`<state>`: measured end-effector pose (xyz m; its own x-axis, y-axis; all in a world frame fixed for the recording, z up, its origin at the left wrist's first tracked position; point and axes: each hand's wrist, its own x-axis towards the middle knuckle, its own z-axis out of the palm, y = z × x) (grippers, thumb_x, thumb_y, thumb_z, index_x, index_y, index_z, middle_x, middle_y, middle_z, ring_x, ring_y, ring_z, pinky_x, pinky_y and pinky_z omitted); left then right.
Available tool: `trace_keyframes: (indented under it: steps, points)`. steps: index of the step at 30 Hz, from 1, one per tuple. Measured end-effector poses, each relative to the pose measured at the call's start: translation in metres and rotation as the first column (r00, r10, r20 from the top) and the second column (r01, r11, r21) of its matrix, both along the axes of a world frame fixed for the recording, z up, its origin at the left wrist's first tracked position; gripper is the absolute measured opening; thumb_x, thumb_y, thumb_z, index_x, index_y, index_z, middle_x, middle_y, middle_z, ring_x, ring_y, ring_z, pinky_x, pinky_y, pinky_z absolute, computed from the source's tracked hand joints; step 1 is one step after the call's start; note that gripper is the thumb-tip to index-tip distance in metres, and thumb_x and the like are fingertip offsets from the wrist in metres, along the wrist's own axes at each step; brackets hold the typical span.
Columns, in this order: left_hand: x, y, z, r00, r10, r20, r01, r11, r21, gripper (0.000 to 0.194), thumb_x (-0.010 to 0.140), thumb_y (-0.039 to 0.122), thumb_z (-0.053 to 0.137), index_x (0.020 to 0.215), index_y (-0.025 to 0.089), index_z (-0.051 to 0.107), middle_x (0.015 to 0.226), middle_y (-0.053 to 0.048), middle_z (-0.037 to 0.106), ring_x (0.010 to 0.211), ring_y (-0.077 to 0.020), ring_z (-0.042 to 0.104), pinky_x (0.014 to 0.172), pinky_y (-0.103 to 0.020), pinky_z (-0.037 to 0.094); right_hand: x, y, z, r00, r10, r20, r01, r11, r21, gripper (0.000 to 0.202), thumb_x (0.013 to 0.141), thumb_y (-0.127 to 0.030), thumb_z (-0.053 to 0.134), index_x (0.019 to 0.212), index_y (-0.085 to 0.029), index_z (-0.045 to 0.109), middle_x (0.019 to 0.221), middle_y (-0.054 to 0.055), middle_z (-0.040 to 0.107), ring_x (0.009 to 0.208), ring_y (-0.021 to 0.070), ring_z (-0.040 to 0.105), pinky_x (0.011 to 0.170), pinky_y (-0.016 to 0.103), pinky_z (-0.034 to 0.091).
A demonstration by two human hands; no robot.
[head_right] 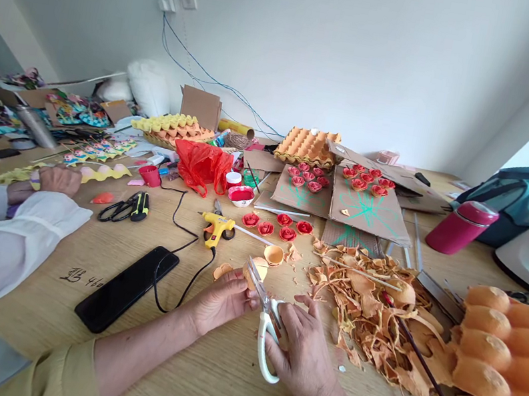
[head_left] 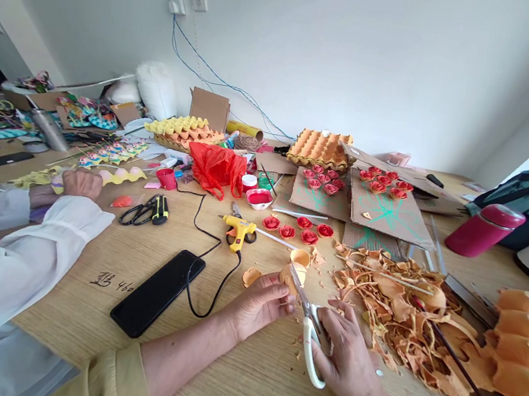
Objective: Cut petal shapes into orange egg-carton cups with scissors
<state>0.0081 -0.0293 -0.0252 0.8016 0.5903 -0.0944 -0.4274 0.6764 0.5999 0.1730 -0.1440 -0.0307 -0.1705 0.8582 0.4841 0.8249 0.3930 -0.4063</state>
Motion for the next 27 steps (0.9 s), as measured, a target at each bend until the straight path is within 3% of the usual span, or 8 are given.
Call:
trace_keyframes:
  steps: [5, 8, 11, 16, 21, 27]
  points:
    - [0.0, 0.0, 0.0, 1.0, 0.002, -0.018, -0.002, 1.0, 0.015, 0.032, 0.066, 0.025, 0.088, 0.086, 0.015, 0.065, 0.072, 0.002, 0.051, 0.07, -0.0091, 0.048, 0.07, -0.024, 0.039, 0.002, 0.002, -0.006, 0.996, -0.044, -0.077, 0.045, 0.999, 0.005, 0.017, 0.095, -0.024, 0.051, 0.082, -0.024, 0.041, 0.068, -0.004, 0.052, 0.06, 0.016, 0.051, 0.09, 0.045, 0.045]
    - [0.0, -0.002, -0.001, 0.999, 0.019, -0.05, -0.019, 1.0, 0.011, 0.035, 0.063, 0.025, 0.089, 0.087, 0.015, 0.066, 0.073, 0.002, 0.054, 0.069, -0.0088, 0.049, 0.071, -0.024, 0.04, 0.002, 0.003, -0.009, 0.969, -0.131, -0.21, 0.13, 0.991, -0.016, 0.017, 0.095, -0.031, 0.055, 0.081, -0.024, 0.049, 0.073, 0.0, 0.059, 0.068, 0.0186, 0.054, 0.076, 0.038, 0.048]
    - [0.001, -0.005, -0.002, 0.993, 0.039, -0.11, -0.033, 0.998, 0.058, 0.036, 0.061, 0.025, 0.09, 0.087, 0.016, 0.067, 0.077, 0.001, 0.059, 0.07, -0.009, 0.051, 0.072, -0.025, 0.04, 0.0, 0.004, -0.007, 0.89, -0.193, -0.413, 0.159, 0.981, -0.116, 0.017, 0.094, -0.037, 0.058, 0.087, -0.022, 0.057, 0.079, 0.002, 0.063, 0.073, 0.0193, 0.057, 0.067, 0.032, 0.049]
    - [0.002, -0.012, 0.0, 0.976, 0.05, -0.211, 0.015, 0.956, 0.294, 0.038, 0.062, 0.03, 0.09, 0.093, 0.016, 0.071, 0.096, -0.005, 0.07, 0.092, -0.0169, 0.061, 0.087, -0.03, 0.043, -0.003, 0.005, 0.001, 0.691, -0.132, -0.711, -0.003, 0.983, -0.185, 0.026, 0.089, -0.047, 0.065, 0.096, -0.024, 0.056, 0.082, 0.0, 0.062, 0.069, 0.0163, 0.058, 0.061, 0.028, 0.05]
    - [0.002, -0.017, 0.005, 0.968, -0.004, -0.252, 0.115, 0.898, 0.426, 0.043, 0.067, 0.034, 0.087, 0.102, 0.016, 0.071, 0.103, -0.007, 0.07, 0.099, -0.0203, 0.062, 0.096, -0.034, 0.042, -0.004, 0.006, 0.006, 0.595, -0.161, -0.788, 0.015, 0.982, -0.19, 0.036, 0.082, -0.054, 0.071, 0.098, -0.024, 0.056, 0.077, -0.002, 0.057, 0.062, 0.0144, 0.053, 0.054, 0.026, 0.049]
    - [-0.001, -0.009, -0.001, 0.964, -0.046, -0.263, 0.172, 0.862, 0.477, 0.048, 0.072, 0.056, 0.077, 0.092, 0.013, 0.068, 0.088, -0.007, 0.065, 0.086, -0.019, 0.057, 0.082, -0.03, 0.042, -0.006, 0.002, -0.001, 0.624, -0.139, -0.769, -0.059, 0.973, -0.224, 0.033, 0.082, -0.047, 0.075, 0.096, -0.024, 0.055, 0.082, -0.001, 0.056, 0.064, 0.0131, 0.051, 0.056, 0.025, 0.049]
